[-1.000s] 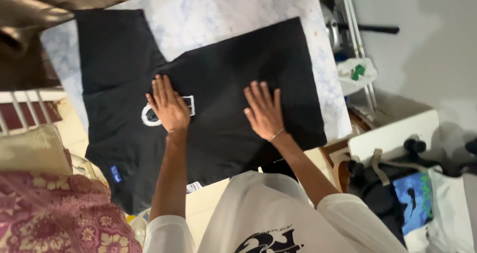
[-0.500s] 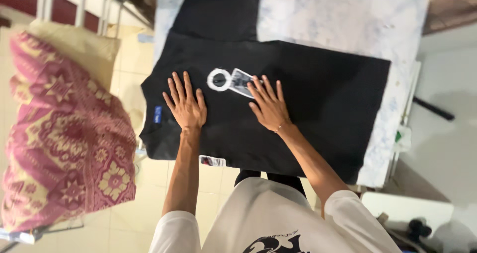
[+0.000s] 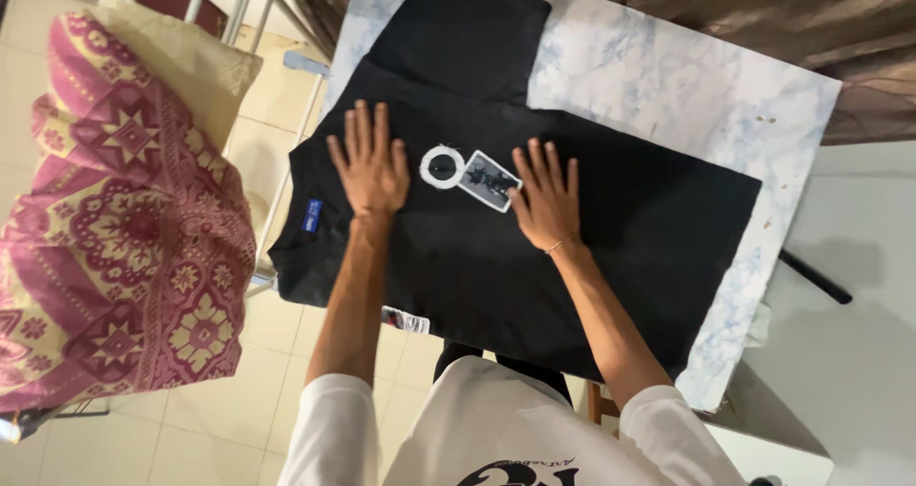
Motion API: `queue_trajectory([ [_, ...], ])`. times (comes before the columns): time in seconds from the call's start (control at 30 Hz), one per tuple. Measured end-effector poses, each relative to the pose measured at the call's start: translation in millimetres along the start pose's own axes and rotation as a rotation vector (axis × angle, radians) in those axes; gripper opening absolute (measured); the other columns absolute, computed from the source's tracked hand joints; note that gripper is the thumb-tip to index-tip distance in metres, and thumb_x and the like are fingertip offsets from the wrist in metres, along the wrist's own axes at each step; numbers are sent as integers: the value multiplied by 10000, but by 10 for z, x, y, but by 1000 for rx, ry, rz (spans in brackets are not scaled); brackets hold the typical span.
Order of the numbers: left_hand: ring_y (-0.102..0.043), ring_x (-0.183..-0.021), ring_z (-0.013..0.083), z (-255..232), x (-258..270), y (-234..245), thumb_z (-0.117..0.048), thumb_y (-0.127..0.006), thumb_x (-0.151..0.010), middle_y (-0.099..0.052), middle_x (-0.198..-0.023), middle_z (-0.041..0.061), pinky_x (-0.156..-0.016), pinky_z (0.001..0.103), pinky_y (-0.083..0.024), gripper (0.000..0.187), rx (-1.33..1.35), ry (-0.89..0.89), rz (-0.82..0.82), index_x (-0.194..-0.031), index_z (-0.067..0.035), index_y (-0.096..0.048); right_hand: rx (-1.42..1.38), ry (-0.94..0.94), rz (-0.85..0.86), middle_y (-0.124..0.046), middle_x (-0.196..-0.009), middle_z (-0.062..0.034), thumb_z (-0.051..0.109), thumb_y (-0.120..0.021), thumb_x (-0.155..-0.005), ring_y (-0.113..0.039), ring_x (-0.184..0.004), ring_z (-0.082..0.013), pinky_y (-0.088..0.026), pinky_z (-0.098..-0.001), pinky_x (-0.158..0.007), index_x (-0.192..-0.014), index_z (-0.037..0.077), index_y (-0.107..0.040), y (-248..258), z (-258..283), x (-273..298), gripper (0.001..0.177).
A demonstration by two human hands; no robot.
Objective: The person picks up a black t-shirt from a chair, spreads it flat on a table, and folds it into a small rectangle before placing it inside a suitcase.
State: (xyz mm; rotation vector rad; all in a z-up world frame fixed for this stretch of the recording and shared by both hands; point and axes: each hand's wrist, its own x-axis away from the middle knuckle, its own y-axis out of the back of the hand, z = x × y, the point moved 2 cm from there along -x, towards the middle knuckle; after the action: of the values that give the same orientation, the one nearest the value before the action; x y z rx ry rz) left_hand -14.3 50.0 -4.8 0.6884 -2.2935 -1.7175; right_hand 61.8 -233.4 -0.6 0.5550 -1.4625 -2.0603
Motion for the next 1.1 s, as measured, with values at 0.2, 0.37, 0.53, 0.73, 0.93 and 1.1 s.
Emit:
queue_trajectory([
  [0.2, -260, -1553, 369, 346, -40, 97, -335, -471, -1093, -305, -1690, 174, -1237, 626, -122, 584, -31, 24, -46, -1627, -116, -387, 17, -287, -145, -268, -1724, -145, 320, -442, -1101, -184, -1595, -368, -98, -631, -1256, -1628, 102, -371, 173, -1032, 277, 575],
  [0.37, -447, -1353, 423, 466, 10, 232, -330, -586, -1084, -492, -1526, 212, -1163, 572, -300, 508, 13, 18, -177, -1539, -119, -509, 38, -451, -344, -502, -1493, -139, 288, -627, -1060, -392, -1439, -367, -154, -646, -1211, -1449, 112, -584, 438, -1882, 631, 429],
  [0.53, -483, -1207, 400, 515, 9, 316, -403, -707, -1019, -547, -1274, 209, -996, 547, -352, 553, -14, 88, -207, -1403, -29, -570, 73, -434, -384, -589, -1243, -104, 284, -814, -950, -501, -1217, -363, -377, -536, -1109, -1185, 128, -700, 748, -2429, 759, 305],
  [0.73, -540, -1130, 389, 660, -47, 283, -476, -765, -951, -670, -1133, 180, -1004, 569, -340, 539, -53, 158, -116, -1179, -8, -629, 21, -598, -31, -672, -1083, -64, 377, -873, -837, -599, -1112, -306, -456, -506, -970, -1048, 102, -696, 956, -2924, 669, 389],
  [0.93, -648, -983, 445, 975, -175, 310, -493, -756, -939, -719, -987, 223, -948, 582, -434, 514, 60, 246, 59, -1070, 1, -701, 4, -576, 19, -709, -960, -121, 385, -939, -761, -668, -919, -297, -554, -415, -791, -913, 67, -753, 995, -3411, 936, 398],
  [1.1, -672, -978, 477, 989, -136, 285, -475, -741, -955, -716, -1005, 275, -923, 558, -484, 500, 116, 286, 84, -1082, 7, -703, -440, -821, -192, -671, -780, -27, 305, -939, -745, -622, -718, -128, -536, -281, -679, -965, 47, -703, 754, -3679, 1246, 414],
])
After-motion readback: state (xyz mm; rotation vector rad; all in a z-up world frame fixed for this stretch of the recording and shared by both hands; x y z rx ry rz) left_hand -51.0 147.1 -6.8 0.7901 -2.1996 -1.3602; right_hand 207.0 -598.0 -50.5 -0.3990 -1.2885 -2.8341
